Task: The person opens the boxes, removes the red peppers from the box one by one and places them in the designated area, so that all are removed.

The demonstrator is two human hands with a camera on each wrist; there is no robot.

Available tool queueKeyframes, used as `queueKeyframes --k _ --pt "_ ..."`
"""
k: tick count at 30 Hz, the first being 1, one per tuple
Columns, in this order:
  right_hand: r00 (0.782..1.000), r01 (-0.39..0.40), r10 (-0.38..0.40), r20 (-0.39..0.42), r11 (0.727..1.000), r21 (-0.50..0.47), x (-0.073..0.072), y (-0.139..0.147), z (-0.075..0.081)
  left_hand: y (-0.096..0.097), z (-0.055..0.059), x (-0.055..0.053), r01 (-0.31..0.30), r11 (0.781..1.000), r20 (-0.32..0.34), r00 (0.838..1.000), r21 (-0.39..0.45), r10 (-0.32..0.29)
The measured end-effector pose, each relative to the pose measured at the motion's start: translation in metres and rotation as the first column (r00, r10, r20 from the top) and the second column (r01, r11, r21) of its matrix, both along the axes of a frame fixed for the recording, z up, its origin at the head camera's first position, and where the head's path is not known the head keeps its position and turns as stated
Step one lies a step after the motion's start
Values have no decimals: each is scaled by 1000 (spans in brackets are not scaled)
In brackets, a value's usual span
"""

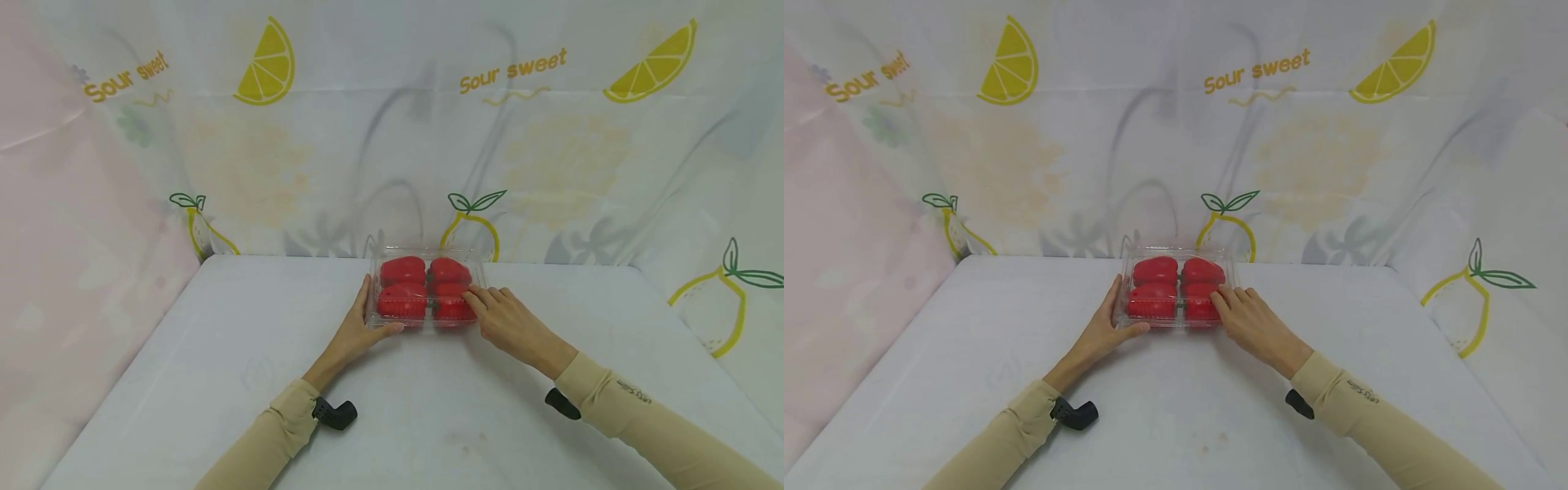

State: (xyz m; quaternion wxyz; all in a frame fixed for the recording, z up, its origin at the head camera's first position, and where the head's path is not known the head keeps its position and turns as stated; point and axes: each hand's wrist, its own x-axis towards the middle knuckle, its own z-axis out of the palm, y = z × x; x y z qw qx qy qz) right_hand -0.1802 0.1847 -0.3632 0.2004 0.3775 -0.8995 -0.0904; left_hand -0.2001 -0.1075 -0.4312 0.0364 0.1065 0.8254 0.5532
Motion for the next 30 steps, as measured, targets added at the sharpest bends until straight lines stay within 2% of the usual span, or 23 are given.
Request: queueKeyframes --k 12,22,30 --pt "1000 2 -2 -6 1000 2 1 0 1 0 1 0 -8 1000 10 1000 -11 8" --pt "1000 -13 13 2 1000 -1 2 3 -1 -1 -3 -1 5 1000 -29 1000 -13 -5" --pt "1000 -4 4 19 1000 6 2 3 -1 0 -3 -1 6 1000 -22 1000 -7 -6"
